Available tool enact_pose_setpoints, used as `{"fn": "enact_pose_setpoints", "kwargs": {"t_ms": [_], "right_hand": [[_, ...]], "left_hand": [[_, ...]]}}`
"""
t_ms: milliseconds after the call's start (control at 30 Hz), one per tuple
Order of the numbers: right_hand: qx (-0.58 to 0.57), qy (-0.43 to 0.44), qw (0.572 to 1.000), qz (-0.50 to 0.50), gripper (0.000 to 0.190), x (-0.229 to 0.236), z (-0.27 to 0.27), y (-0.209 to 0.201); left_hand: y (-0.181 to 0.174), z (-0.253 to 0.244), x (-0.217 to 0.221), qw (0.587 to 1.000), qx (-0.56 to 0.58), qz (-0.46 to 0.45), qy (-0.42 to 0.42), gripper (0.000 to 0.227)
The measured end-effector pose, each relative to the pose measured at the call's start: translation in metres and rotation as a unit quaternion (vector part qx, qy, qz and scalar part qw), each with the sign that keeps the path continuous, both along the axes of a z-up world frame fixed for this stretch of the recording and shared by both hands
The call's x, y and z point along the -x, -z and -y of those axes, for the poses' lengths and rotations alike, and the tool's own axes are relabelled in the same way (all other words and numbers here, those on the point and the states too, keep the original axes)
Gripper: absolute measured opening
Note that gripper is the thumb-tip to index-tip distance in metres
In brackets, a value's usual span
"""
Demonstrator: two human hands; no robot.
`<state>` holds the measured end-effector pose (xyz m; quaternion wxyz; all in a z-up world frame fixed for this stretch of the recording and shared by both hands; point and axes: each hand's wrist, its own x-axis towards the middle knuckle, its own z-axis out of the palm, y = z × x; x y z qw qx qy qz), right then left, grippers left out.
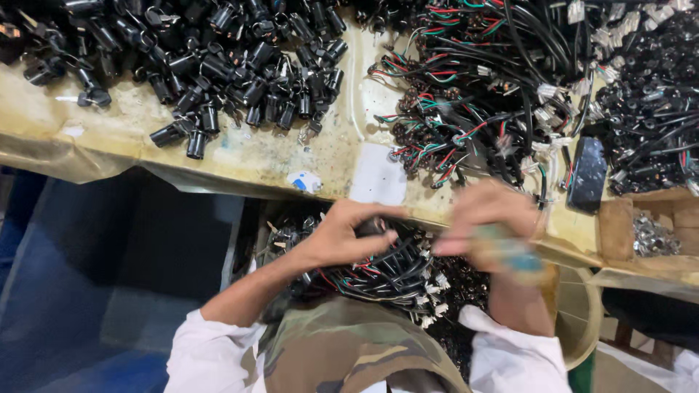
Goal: The person repeatedly picks black cylindrical connectors and wire harnesses from a table, uses pliers to crimp or secure the connector onto the wire ends, and places the finished units back on the table. The process is repeated continuously with multiple connectors and wires.
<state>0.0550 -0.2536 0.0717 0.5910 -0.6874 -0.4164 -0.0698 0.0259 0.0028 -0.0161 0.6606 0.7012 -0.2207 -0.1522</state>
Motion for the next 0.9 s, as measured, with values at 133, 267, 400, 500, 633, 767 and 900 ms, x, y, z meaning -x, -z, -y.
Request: {"fn": "enact_pose_setpoints", "kwargs": {"t_ms": [133, 267, 400, 500, 633, 767, 900], "right_hand": [[0.234, -0.098, 0.963, -0.096, 0.028, 0.0, -0.025, 0.01], [0.148, -0.018, 0.974, -0.172, 0.016, 0.007, -0.052, 0.023], [0.093, 0.177, 0.977, -0.07, 0.017, 0.03, -0.071, 0.018], [-0.204, 0.005, 0.957, -0.204, 0.046, 0.05, -0.057, 0.016], [-0.359, -0.214, 0.771, -0.48, 0.069, 0.07, -0.038, 0.032], [-0.334, -0.156, 0.831, -0.416, 0.057, 0.084, -0.046, 0.051], [-0.277, -0.029, 0.906, -0.318, 0.047, 0.053, -0.045, 0.039]], "left_hand": [[0.006, 0.0, -0.01, 0.978, 0.024, 0.137, 0.152, 0.022], [0.007, -0.006, -0.016, 0.98, -0.011, 0.175, 0.094, 0.023], [-0.007, -0.004, -0.005, 0.977, -0.059, 0.203, -0.031, 0.027], [-0.009, 0.012, 0.023, 0.942, -0.098, 0.311, -0.076, 0.023], [-0.003, 0.024, 0.055, 0.948, -0.086, 0.303, -0.047, 0.03], [-0.011, 0.029, 0.054, 0.965, -0.048, 0.25, -0.053, 0.03], [-0.046, 0.013, 0.023, 0.951, -0.09, 0.295, -0.008, 0.032]]}}
